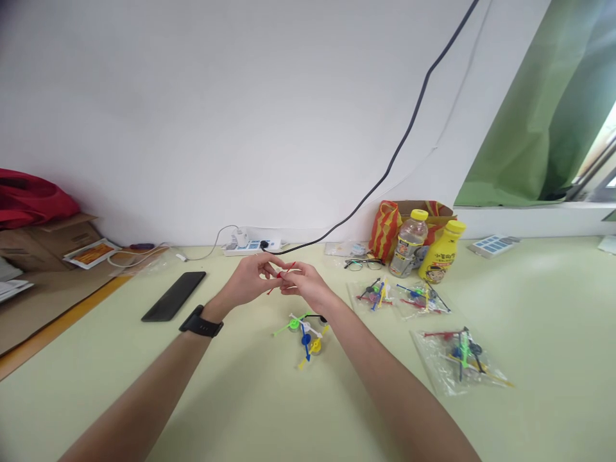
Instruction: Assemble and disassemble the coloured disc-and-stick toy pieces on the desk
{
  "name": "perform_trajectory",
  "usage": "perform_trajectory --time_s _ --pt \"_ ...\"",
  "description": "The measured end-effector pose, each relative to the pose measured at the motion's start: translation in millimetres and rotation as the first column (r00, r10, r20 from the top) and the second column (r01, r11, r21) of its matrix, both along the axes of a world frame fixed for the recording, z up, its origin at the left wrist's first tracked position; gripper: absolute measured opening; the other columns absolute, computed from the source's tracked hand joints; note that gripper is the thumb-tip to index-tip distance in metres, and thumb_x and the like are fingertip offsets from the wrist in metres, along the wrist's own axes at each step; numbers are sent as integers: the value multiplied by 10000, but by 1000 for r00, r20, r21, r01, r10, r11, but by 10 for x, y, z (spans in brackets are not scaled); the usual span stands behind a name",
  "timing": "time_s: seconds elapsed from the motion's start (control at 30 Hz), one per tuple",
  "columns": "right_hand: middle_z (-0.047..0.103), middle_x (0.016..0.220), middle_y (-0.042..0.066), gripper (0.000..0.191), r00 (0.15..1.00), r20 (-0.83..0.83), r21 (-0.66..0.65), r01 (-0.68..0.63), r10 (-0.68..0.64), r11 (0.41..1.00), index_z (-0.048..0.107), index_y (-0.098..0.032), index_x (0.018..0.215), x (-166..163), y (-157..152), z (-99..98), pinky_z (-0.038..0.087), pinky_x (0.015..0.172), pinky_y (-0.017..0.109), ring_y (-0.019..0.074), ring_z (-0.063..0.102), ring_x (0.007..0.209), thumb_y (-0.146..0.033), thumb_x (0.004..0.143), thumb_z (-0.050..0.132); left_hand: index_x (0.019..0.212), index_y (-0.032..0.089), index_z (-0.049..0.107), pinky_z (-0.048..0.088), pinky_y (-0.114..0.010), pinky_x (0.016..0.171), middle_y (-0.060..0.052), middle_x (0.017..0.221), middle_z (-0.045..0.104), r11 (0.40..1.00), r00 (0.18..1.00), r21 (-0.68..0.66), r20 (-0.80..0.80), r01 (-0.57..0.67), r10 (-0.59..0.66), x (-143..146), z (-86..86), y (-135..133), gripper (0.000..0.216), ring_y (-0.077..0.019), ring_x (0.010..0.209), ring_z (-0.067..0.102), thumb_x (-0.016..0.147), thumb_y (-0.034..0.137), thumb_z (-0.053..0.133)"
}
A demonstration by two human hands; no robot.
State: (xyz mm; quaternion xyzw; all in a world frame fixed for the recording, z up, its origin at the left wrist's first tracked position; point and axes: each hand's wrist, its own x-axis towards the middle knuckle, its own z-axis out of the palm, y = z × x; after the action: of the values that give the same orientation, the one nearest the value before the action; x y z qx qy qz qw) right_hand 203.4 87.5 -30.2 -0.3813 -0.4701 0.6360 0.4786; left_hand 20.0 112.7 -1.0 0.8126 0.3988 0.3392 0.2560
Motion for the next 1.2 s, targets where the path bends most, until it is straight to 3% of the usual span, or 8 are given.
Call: perform_trajectory --time_s 0.2,0.4,0.53,0.63,0.77,0.93,1.1,1.2 --pt "706 837 39 251 999 13 -20 -29 29 999 654 -182 1010 42 58 -83 567 800 313 143 660 754 -237 776 727 972 199 740 587 -319 764 -59 923 768 975 977 -98 -58 197 -203 -72 42 -15 267 -200 824 722 911 452 679" --pt "657 792 29 154 983 119 20 -140 137 990 609 -185 875 54 61 -124 547 768 299 134 628 707 -299 782 652 963 188 734 585 -337 771 -63 873 768 977 980 -98 -49 187 -193 -58 33 -26 269 -208 802 722 875 442 723" --pt "594 751 -6 124 943 317 76 -136 105 988 581 -199 916 37 73 -177 468 632 255 114 534 621 -290 859 517 931 183 708 583 -335 753 -66 868 765 960 971 -155 -23 233 -239 -42 59 -60 260 -211 800 726 864 433 729" --pt "558 717 -16 138 850 526 124 -107 26 986 592 -201 960 72 85 -232 381 575 250 130 486 613 -266 897 488 859 183 670 574 -325 702 -68 837 760 955 972 -193 -6 227 -233 -66 36 -51 240 -216 775 729 838 410 744" --pt "628 789 20 99 636 770 192 -154 -51 969 643 -198 887 224 85 -273 369 665 272 172 554 752 -160 799 664 728 192 639 531 -290 609 -58 778 752 946 965 -254 -112 203 -237 -174 -103 41 237 -224 739 734 766 378 781" --pt "679 1005 97 98 451 884 264 -267 -122 927 661 -195 885 308 27 -204 376 732 301 235 601 912 -153 800 687 771 222 759 529 -302 656 -44 793 760 948 919 -273 -310 161 -245 -334 -321 188 169 -234 753 721 662 340 809" --pt "686 855 14 146 372 926 172 -561 61 810 700 -216 807 192 -60 -162 395 634 251 173 601 755 -205 705 804 813 227 785 509 -297 635 -66 833 748 970 927 -224 -336 93 -166 -397 -359 252 282 -256 787 701 615 421 836" --pt "660 781 5 107 317 945 142 -630 86 764 685 -198 747 166 -81 -143 379 590 239 144 561 679 -176 716 785 917 227 788 510 -288 626 -72 876 749 974 935 -219 -330 55 -127 -418 -313 268 378 -248 775 703 629 468 832"
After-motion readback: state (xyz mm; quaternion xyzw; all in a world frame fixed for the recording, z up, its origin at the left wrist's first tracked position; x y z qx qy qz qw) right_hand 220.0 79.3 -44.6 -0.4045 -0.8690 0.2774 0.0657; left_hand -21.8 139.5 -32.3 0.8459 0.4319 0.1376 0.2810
